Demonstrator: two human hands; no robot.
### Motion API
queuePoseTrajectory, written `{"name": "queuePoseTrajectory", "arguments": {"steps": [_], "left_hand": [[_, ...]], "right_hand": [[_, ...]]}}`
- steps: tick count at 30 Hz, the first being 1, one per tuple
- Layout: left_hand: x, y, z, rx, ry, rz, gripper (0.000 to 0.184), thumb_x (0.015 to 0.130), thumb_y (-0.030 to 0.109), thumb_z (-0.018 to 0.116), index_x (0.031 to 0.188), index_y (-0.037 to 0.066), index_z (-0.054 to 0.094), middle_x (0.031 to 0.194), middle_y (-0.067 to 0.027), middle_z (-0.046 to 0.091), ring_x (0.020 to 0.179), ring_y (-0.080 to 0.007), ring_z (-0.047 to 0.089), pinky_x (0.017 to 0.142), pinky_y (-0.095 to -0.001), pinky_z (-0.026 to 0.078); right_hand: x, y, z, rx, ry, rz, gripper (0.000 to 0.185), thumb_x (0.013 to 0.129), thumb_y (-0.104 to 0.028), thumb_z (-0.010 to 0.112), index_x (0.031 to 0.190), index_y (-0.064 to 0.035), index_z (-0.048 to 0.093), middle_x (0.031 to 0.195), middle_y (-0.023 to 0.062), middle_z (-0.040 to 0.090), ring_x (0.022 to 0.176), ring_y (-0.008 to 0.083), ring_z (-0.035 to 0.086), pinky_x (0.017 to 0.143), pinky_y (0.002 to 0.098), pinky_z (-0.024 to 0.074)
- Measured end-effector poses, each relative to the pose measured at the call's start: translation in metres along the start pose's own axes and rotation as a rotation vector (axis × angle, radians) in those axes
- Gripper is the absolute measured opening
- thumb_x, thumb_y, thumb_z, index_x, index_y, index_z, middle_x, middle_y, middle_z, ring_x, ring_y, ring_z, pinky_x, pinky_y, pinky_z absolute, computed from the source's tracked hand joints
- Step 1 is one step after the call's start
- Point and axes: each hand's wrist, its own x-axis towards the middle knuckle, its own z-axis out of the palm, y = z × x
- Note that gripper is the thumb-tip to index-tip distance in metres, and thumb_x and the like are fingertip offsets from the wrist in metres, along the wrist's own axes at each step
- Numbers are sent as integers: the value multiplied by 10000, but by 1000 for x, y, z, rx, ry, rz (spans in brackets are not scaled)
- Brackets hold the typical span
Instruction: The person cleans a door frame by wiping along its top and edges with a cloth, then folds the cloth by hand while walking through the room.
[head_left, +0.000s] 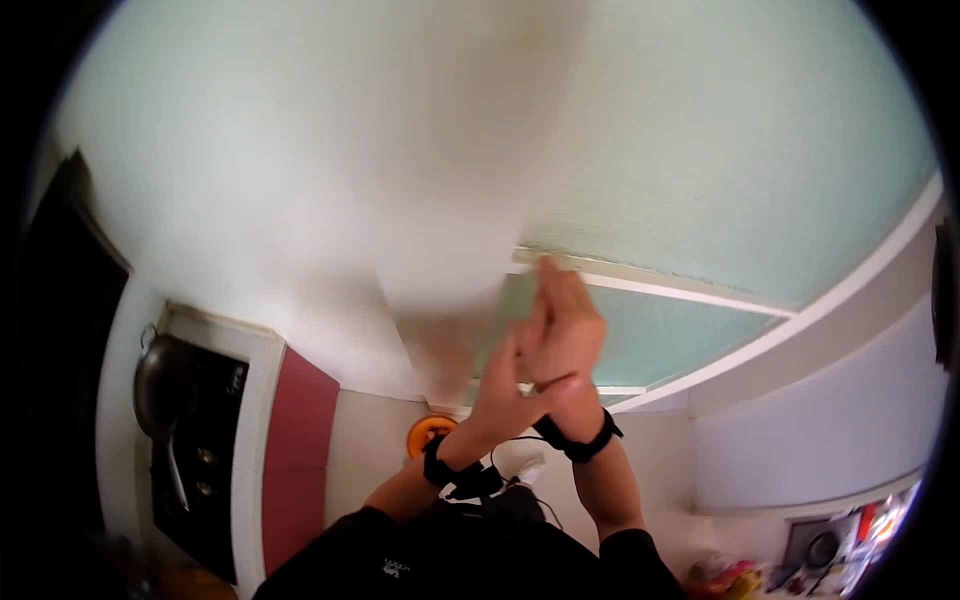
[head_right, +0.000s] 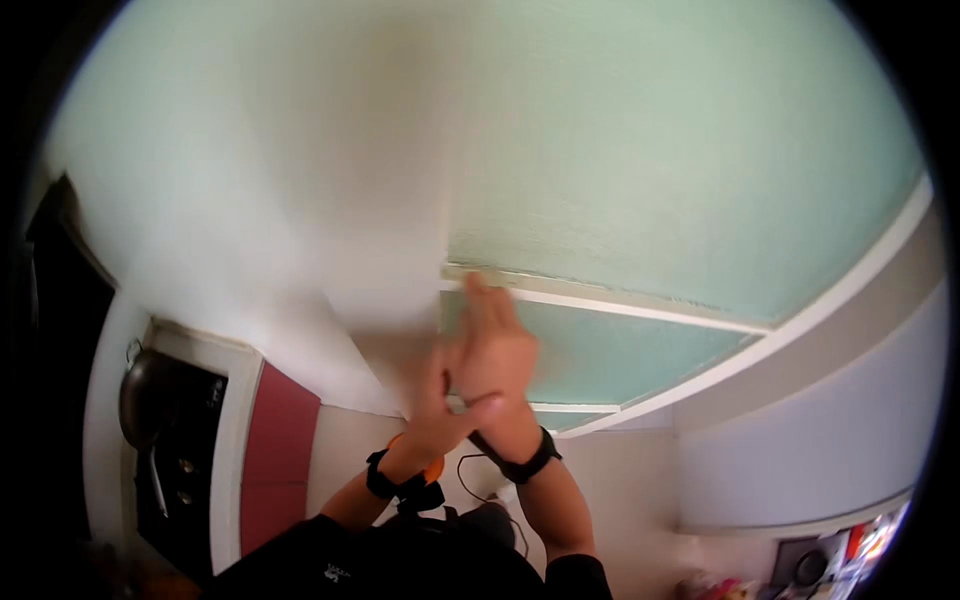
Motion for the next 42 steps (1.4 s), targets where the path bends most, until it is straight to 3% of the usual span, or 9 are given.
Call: {"name": "queuePoseTrajectory", "arguments": {"steps": [2, 5, 8, 11, 20, 27, 29, 37, 42], "left_hand": [[-12, -11, 4, -155, 137, -78, 628, 807, 235, 765, 1295, 17, 434, 1189, -102, 528, 1131, -197, 531, 972, -345, 434], [-9, -33, 22, -198, 239, 40, 638, 805, 212, 780, 1284, 11, 410, 1161, -114, 507, 1120, -202, 527, 976, -336, 435], [0, -27, 48, -226, 184, 126, 673, 799, 165, 764, 1320, 0, 371, 1162, -120, 483, 1118, -212, 519, 959, -345, 436], [9, -30, 99, -183, 191, 122, 762, 788, 246, 748, 1389, -26, 365, 1272, -123, 499, 1192, -226, 510, 1013, -371, 426], [58, -57, 263, -137, -229, 163, 825, 795, 214, 755, 1438, -28, 299, 1324, -146, 426, 1245, -239, 456, 1041, -375, 389], [94, -65, 364, -134, -438, 192, 679, 841, 216, 745, 1326, -64, 361, 1195, -162, 473, 1162, -225, 498, 946, -366, 437], [103, -64, 382, -160, -445, 206, 626, 834, 229, 763, 1242, -75, 400, 1118, -176, 488, 1054, -236, 545, 852, -363, 470], [118, -62, 372, 43, -468, 203, 684, 793, 261, 801, 1260, -65, 422, 1102, -203, 578, 969, -314, 636, 821, -369, 507], [118, -68, 330, 77, -491, 83, 758, 761, 263, 824, 1318, -45, 413, 1090, -173, 597, 967, -319, 635, 825, -377, 505]], "right_hand": [[-1, -3, 3, 24, -51, 22, 407, 782, 4, 567, 1183, 10, 636, 793, 134, 581, 631, 318, 586, 556, 383, 481], [1, 1, -13, 56, -121, 51, 451, 756, -19, 589, 1205, -18, 627, 844, 127, 596, 645, 338, 603, 557, 405, 491], [-1, 17, -38, 25, -167, 69, 466, 739, -38, 605, 1205, -40, 627, 865, 123, 596, 633, 339, 599, 551, 403, 491], [-4, 55, -68, 39, -104, 72, 455, 735, -42, 610, 1189, -51, 637, 856, 124, 583, 608, 335, 584, 539, 401, 482], [-18, 193, -196, -108, 154, 154, 396, 771, 45, 558, 1143, -19, 678, 756, 129, 534, 541, 295, 521, 496, 347, 437], [-26, 278, -266, -222, 305, 217, 359, 846, 87, 513, 1162, 17, 667, 703, 119, 498, 563, 222, 487, 516, 322, 407], [-31, 302, -275, -283, 361, 212, 377, 826, 53, 561, 1181, -21, 666, 738, 123, 522, 578, 263, 532, 510, 336, 432], [-32, 309, -254, -148, 472, 349, 397, 925, -21, 552, 1311, 69, 538, 928, 192, 638, 628, 254, 593, 547, 321, 477], [-31, 280, -224, 4, 366, 417, 486, 919, 21, 459, 1396, 99, 405, 1130, 276, 611, 747, 307, 614, 691, 315, 503]]}}
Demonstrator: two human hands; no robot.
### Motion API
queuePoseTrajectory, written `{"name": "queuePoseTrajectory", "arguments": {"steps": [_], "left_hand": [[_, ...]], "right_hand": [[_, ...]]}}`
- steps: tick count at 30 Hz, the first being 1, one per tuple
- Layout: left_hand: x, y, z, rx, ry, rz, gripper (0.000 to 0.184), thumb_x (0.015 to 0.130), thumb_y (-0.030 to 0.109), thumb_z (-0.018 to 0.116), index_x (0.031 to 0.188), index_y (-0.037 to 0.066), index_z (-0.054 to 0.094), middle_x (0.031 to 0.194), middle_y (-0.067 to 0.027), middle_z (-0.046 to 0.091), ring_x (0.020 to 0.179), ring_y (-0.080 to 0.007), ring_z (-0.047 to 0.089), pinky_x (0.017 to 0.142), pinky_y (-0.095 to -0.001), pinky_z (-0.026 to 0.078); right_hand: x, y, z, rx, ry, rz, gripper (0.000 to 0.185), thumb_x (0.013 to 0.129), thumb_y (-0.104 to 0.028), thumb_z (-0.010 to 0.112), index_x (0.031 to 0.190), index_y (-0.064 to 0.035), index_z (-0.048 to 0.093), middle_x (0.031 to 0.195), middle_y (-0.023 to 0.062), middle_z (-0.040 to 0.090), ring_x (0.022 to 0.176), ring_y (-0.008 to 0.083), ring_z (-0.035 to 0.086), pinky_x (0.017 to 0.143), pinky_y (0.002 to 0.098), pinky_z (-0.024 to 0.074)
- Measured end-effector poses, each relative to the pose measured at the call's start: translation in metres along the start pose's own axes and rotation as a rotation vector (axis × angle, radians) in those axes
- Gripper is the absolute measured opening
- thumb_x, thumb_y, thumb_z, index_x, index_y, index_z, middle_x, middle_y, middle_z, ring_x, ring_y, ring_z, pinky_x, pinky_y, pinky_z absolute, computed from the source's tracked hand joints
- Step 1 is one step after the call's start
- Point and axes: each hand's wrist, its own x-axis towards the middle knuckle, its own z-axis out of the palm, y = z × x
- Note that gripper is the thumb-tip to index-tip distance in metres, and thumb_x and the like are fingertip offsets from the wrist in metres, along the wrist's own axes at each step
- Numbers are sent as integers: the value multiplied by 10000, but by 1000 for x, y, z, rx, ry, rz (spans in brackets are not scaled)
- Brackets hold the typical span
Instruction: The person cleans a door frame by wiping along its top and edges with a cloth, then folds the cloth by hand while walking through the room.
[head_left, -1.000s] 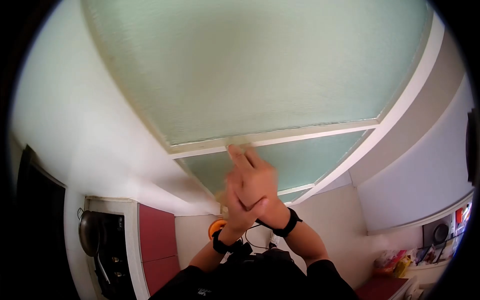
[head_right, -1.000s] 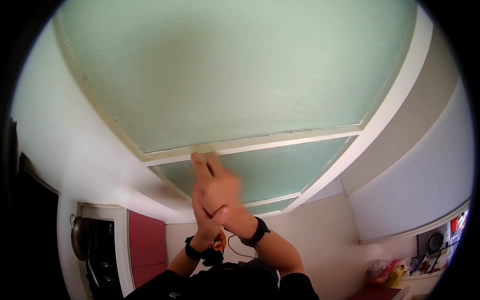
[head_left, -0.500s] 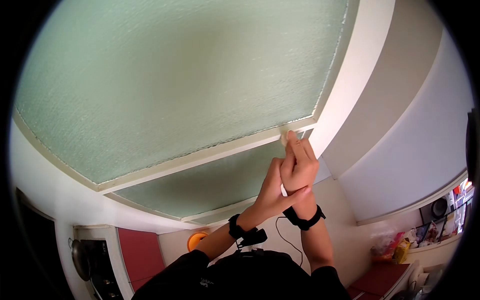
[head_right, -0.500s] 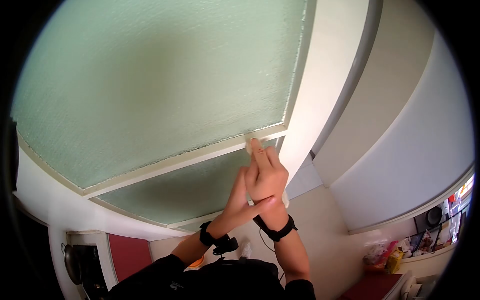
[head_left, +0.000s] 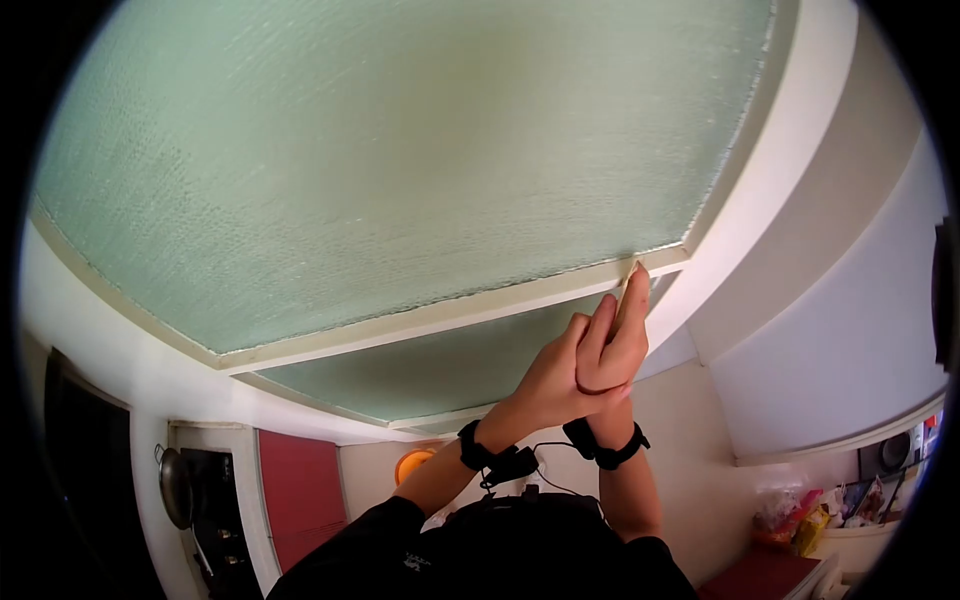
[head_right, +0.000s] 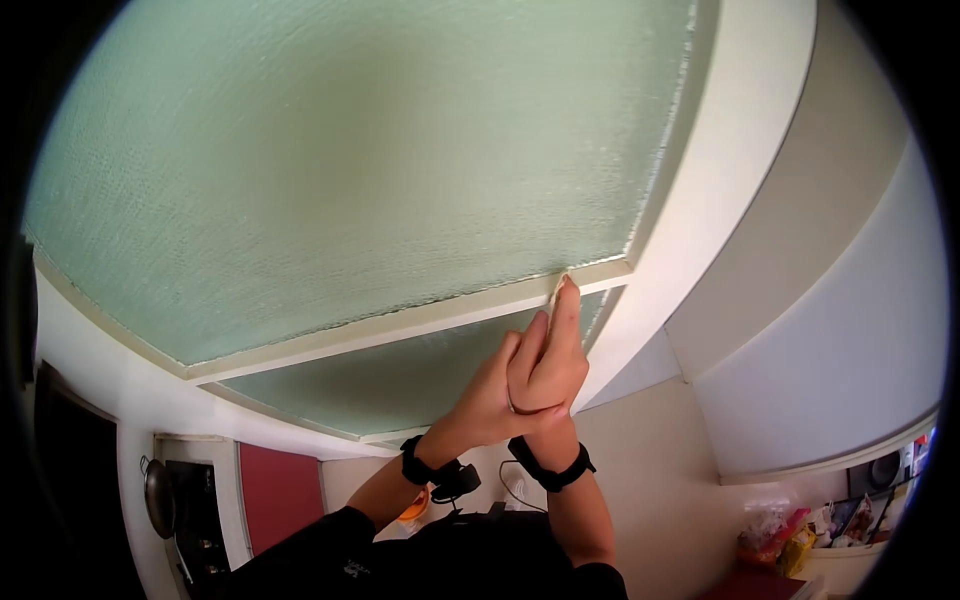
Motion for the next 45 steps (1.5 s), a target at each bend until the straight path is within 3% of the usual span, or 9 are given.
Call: {"name": "queuePoseTrajectory", "arguments": {"steps": [4, 9, 14, 19, 22, 28, 34, 37, 45], "left_hand": [[-35, -1, -32, -52, -8, -122, 905, 744, 251, 833, 1424, -72, 330, 1167, -149, 516, 1084, -253, 556, 926, -360, 454], [-78, 4, -75, 42, 173, -2, 767, 749, 225, 820, 1341, -47, 415, 1083, -147, 593, 977, -291, 627, 853, -359, 498], [-135, 15, -132, -13, 205, -146, 834, 751, 233, 813, 1395, -54, 369, 1169, -144, 515, 1107, -256, 544, 954, -365, 439], [-193, 25, -194, 17, 332, -144, 816, 752, 227, 805, 1396, -32, 375, 1129, -125, 527, 1071, -243, 565, 925, -362, 461], [-225, 33, -225, -88, 387, -190, 825, 756, 223, 794, 1407, -42, 360, 1206, -128, 478, 1176, -241, 497, 1015, -371, 398], [-262, 40, -272, 118, 431, -134, 815, 757, 205, 771, 1417, -43, 361, 1205, -140, 468, 1181, -253, 483, 1020, -373, 395], [-257, 15, -257, 95, 481, -45, 740, 766, 223, 754, 1361, -41, 403, 1188, -146, 468, 1135, -270, 495, 987, -377, 409], [-237, 0, -232, 100, 515, 22, 717, 762, 243, 754, 1327, -47, 421, 1165, -155, 467, 1101, -283, 503, 958, -386, 417], [-170, 4, -152, 37, 636, 123, 672, 745, 251, 732, 1271, -50, 443, 1113, -172, 472, 1040, -300, 500, 893, -391, 420]], "right_hand": [[-21, -20, 34, 16, 51, -145, 442, 903, 22, 496, 1341, 76, 476, 986, 236, 655, 646, 276, 627, 610, 301, 512], [-54, -59, 74, 23, 18, -197, 449, 893, 25, 504, 1341, 56, 485, 908, 211, 659, 606, 298, 610, 588, 316, 508], [-99, -112, 112, 80, -172, -78, 468, 889, 44, 451, 1355, 79, 445, 1155, 278, 620, 741, 327, 640, 690, 328, 520], [-144, -166, 164, 119, -269, -89, 476, 892, 27, 455, 1367, 16, 456, 908, 207, 662, 548, 259, 605, 527, 326, 489], [-168, -198, 191, 115, -296, -99, 485, 888, 9, 467, 1373, -2, 454, 810, 189, 641, 555, 299, 604, 536, 347, 490], [-197, -238, 226, 162, -370, -72, 507, 865, -29, 493, 1372, -47, 474, 811, 214, 651, 604, 388, 630, 558, 405, 506], [-182, -235, 209, 153, -386, -124, 527, 839, -51, 533, 1358, -138, 516, 861, 204, 681, 644, 405, 635, 595, 427, 520], [-166, -212, 196, 145, -439, -254, 539, 801, -49, 580, 1327, -160, 534, 973, 126, 685, 687, 336, 646, 600, 408, 526], [-112, -162, 141, 198, -433, -286, 480, 793, -7, 561, 1264, -92, 578, 877, 154, 687, 634, 364, 624, 573, 392, 515]]}}
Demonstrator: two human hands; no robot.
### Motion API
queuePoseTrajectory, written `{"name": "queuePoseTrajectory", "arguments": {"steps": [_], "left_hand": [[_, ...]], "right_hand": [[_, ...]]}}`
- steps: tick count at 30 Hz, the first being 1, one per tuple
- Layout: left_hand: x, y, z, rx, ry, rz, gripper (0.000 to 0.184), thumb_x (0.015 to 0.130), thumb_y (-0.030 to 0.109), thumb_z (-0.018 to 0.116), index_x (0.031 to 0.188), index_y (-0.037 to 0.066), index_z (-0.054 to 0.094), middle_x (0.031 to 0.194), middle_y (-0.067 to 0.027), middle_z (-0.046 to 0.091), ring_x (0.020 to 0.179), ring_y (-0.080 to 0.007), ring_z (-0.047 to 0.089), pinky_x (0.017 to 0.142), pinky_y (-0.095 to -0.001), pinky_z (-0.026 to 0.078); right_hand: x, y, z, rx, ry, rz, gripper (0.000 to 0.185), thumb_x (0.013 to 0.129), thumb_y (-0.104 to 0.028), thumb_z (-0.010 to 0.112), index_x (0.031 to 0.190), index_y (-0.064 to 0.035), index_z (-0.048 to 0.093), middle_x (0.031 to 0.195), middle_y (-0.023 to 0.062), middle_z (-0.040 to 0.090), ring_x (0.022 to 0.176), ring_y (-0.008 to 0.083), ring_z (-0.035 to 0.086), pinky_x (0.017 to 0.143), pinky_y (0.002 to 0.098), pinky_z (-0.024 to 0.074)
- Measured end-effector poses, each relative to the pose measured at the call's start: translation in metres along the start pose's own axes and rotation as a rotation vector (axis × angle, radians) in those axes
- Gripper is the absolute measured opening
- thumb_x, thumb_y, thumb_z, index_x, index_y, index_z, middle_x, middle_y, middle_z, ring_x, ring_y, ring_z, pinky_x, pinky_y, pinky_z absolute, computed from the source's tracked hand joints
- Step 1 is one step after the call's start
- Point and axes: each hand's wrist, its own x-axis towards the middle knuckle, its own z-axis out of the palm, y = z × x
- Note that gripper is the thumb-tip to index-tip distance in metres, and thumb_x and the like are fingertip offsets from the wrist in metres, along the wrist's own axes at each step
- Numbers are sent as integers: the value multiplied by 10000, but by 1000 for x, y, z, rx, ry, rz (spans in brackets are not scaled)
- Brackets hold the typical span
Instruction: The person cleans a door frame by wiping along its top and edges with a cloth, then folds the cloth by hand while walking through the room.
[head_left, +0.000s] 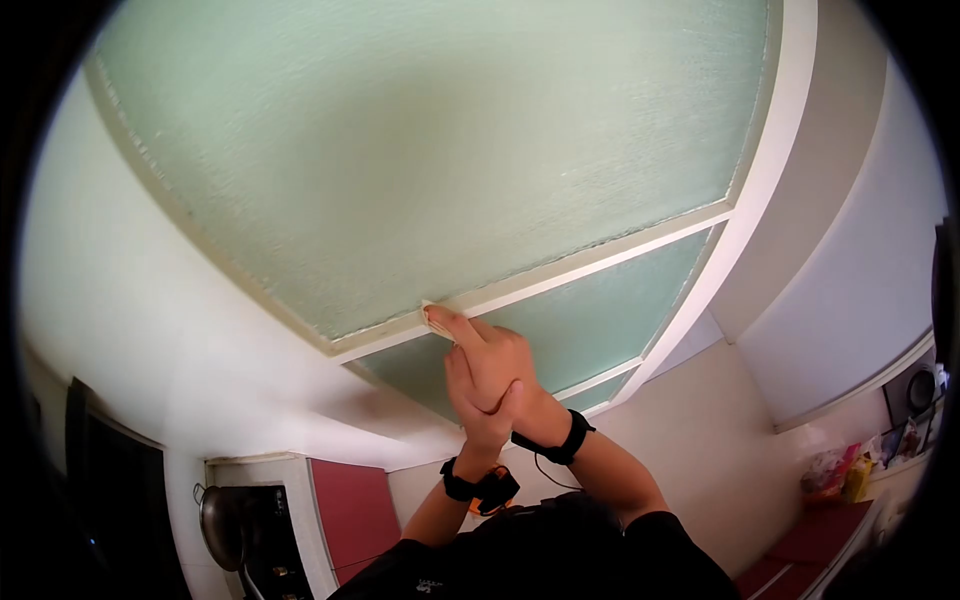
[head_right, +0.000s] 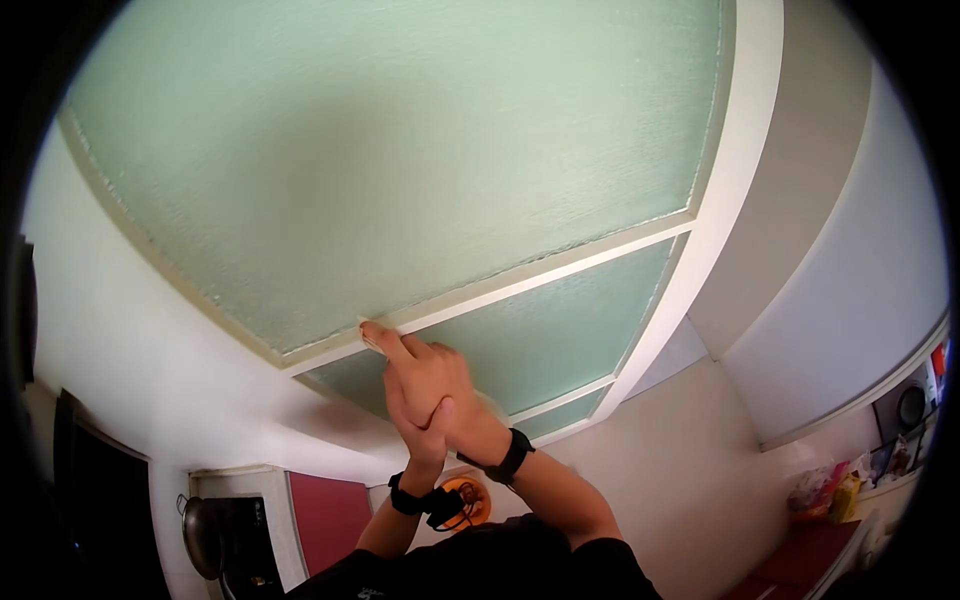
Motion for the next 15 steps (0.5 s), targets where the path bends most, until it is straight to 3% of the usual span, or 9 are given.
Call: {"name": "queuePoseTrajectory", "arguments": {"steps": [4, 7, 10, 13, 15], "left_hand": [[-2, -15, 48, -11, -44, 54, 649, 734, 237, 732, 1251, -48, 461, 1070, -172, 488, 996, -303, 501, 851, -396, 426], [-1, -19, 87, 89, -153, 52, 672, 742, 230, 715, 1282, -47, 427, 1150, -111, 482, 1074, -197, 498, 931, -350, 433], [0, -30, 135, 30, -143, 114, 663, 741, 231, 745, 1271, -55, 466, 1033, -171, 488, 969, -308, 514, 830, -402, 443], [4, -32, 186, -30, -227, 108, 671, 756, 230, 723, 1282, -63, 428, 1114, -165, 467, 1016, -278, 510, 878, -382, 445], [12, -27, 219, -102, -305, 95, 676, 765, 237, 733, 1293, -61, 431, 1122, -183, 467, 1026, -303, 512, 880, -392, 447]], "right_hand": [[0, 31, -42, 9, 27, -37, 490, 780, 0, 551, 1261, -85, 584, 909, 168, 691, 642, 377, 620, 579, 383, 521], [-3, 52, -86, -113, -22, 50, 503, 787, 24, 506, 1277, -69, 579, 933, 178, 686, 653, 316, 646, 606, 347, 521], [-6, 85, -110, -165, 104, -27, 581, 745, 27, 533, 1308, -110, 571, 755, 147, 622, 529, 303, 558, 511, 360, 466], [-4, 104, -145, -257, 208, 127, 270, 845, -117, 556, 1110, -93, 602, 759, 91, 649, 569, 238, 588, 644, 355, 497], [-5, 115, -173, -320, 278, 231, 156, 911, -213, 572, 978, -81, 622, 761, 53, 668, 595, 194, 607, 732, 352, 517]]}}
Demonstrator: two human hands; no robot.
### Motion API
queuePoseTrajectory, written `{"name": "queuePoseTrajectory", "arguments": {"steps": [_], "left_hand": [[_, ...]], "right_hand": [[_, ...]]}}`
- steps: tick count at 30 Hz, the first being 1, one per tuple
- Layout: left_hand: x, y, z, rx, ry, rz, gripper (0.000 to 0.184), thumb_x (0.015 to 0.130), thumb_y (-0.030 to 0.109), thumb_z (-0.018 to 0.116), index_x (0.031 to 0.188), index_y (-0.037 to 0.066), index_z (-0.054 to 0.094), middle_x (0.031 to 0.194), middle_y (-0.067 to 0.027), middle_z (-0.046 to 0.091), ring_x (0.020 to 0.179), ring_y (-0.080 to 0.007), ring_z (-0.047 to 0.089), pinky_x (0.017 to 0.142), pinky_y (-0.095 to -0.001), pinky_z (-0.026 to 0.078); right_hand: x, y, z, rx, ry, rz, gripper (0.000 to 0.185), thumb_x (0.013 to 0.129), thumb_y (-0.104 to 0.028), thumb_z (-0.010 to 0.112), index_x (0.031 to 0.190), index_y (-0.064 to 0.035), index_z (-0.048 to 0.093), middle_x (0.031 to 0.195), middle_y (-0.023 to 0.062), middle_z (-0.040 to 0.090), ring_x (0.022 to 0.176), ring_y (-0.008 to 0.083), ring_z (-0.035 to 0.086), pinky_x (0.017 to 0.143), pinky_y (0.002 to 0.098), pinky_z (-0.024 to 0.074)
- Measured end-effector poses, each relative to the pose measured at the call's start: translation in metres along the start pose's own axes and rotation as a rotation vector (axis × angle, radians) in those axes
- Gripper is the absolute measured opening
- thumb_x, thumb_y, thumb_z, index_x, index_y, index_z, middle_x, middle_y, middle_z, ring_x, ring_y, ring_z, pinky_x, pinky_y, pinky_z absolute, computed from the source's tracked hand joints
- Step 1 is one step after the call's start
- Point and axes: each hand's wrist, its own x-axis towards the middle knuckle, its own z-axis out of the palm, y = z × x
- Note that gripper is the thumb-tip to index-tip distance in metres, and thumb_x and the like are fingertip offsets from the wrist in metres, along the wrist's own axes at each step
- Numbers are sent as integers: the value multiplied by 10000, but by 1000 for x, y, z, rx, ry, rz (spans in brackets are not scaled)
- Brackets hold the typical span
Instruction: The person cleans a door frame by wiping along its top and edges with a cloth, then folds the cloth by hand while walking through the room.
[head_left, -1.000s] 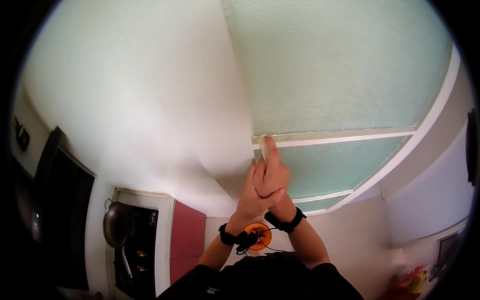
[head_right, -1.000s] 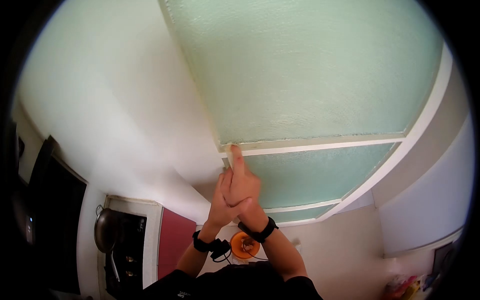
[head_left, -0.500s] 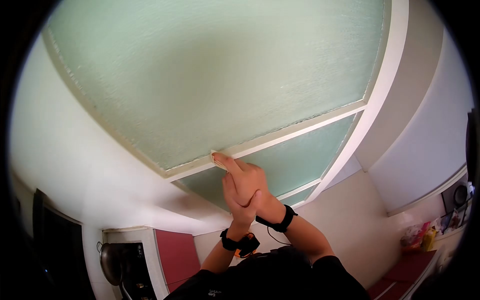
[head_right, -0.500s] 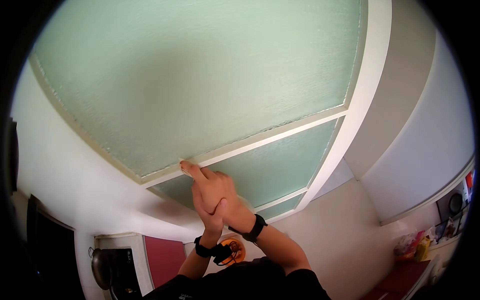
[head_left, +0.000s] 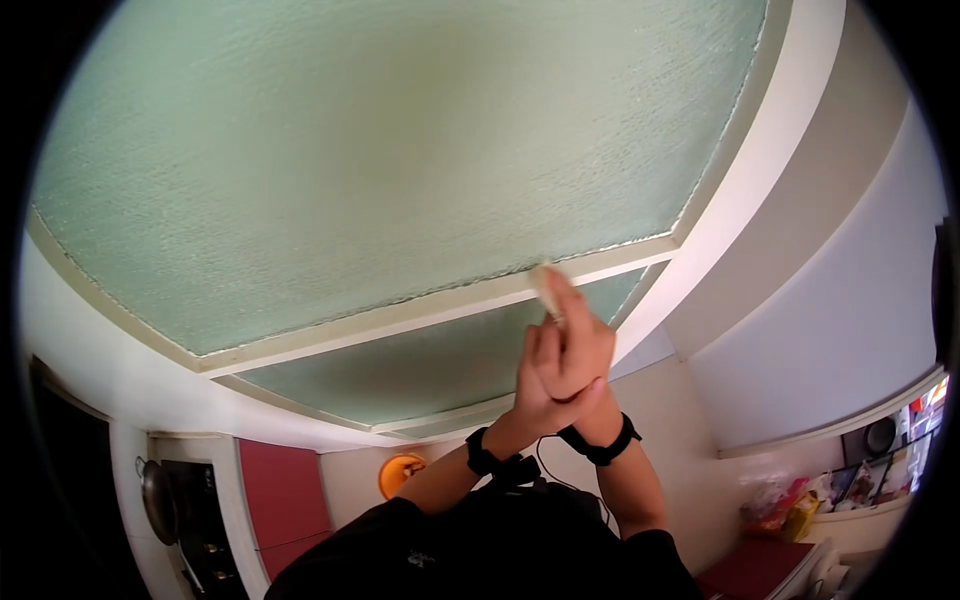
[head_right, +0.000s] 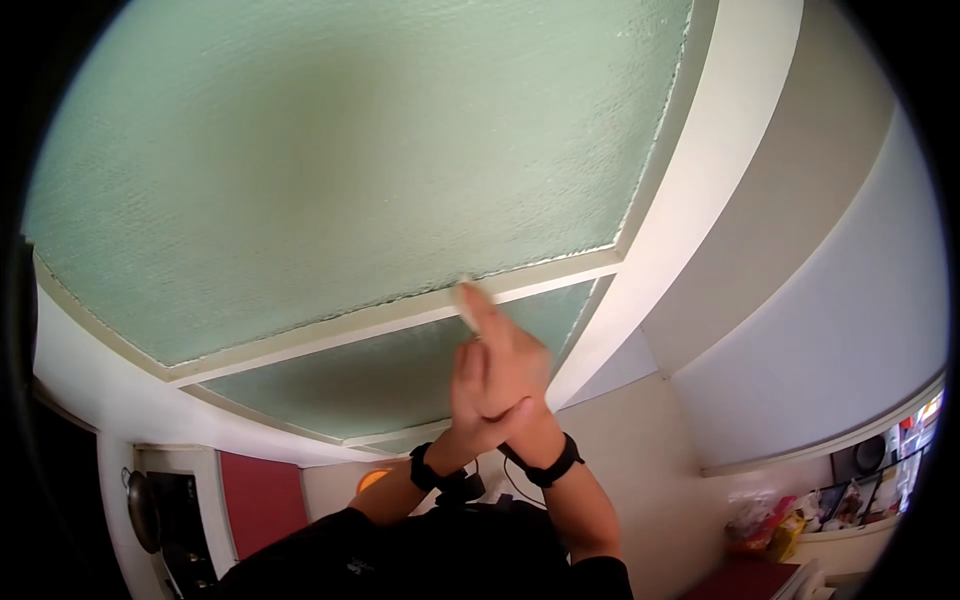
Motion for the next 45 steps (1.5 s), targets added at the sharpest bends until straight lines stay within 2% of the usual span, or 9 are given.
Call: {"name": "queuePoseTrajectory", "arguments": {"steps": [2, 4, 9, 15, 18, 24, 30, 39, 45], "left_hand": [[15, -6, 29, -49, -49, 21, 682, 774, 225, 746, 1306, -64, 430, 1104, -188, 482, 1015, -319, 541, 854, -397, 466], [25, -17, 55, -69, -75, 59, 690, 783, 194, 761, 1323, -71, 424, 1060, -180, 513, 982, -324, 597, 799, -398, 502], [35, -21, 61, -209, -253, -123, 746, 785, 218, 735, 1374, -62, 373, 1138, -206, 490, 1040, -329, 550, 906, -397, 455], [13, -57, 20, 63, -163, 254, 858, 832, 308, 776, 1488, 22, 303, 1479, -111, 439, 1277, -294, 507, 1090, -390, 411], [7, -24, -19, -74, -172, -23, 778, 839, 298, 768, 1428, -26, 378, 1402, -180, 481, 1159, -318, 581, 912, -343, 526], [-22, 20, -93, -50, -118, -173, 819, 778, 228, 733, 1426, -62, 326, 1153, -203, 495, 1058, -331, 558, 932, -397, 453], [-59, 57, -184, -26, -7, -290, 870, 766, 231, 733, 1466, -41, 293, 1284, -211, 488, 1209, -325, 496, 1039, -391, 388], [-110, 95, -311, 20, 176, -321, 823, 760, 243, 731, 1413, -46, 322, 1272, -152, 473, 1217, -249, 461, 1048, -361, 364], [-130, 101, -356, 16, 205, -237, 765, 775, 179, 730, 1392, -28, 328, 1227, -136, 469, 1158, -243, 474, 1019, -366, 389]], "right_hand": [[11, 24, -20, -1, 34, 2, 186, 896, -160, 539, 1039, -64, 610, 817, 83, 673, 613, 186, 611, 718, 337, 514], [22, 58, -41, 71, 36, -90, 512, 799, 40, 458, 1293, -42, 564, 926, 181, 665, 624, 214, 599, 603, 311, 488], [27, 71, -40, 113, 124, -11, 454, 878, 19, 428, 1327, 22, 501, 942, 146, 645, 643, 181, 520, 606, 294, 448], [15, 17, -7, 184, 134, 217, 512, 909, -21, 449, 1413, 5, 359, 1039, 199, 598, 696, 217, 513, 662, 325, 457], [2, 8, 16, 172, 159, 60, 528, 888, -32, 489, 1393, 26, 347, 921, 219, 602, 611, 264, 555, 583, 334, 474], [-33, -56, 54, 238, 22, 79, 523, 903, -40, 476, 1404, 21, 341, 1166, 241, 580, 834, 272, 572, 782, 344, 476], [-70, -137, 104, 329, -140, 145, 517, 897, -43, 490, 1397, 2, 369, 1233, 248, 570, 899, 327, 634, 798, 375, 504], [-126, -236, 187, 292, -315, 27, 555, 876, -84, 505, 1409, -35, 360, 823, 199, 653, 572, 386, 625, 551, 424, 510], [-147, -276, 212, 332, -348, 47, 561, 878, -110, 508, 1414, -44, 357, 741, 198, 639, 597, 414, 636, 534, 435, 500]]}}
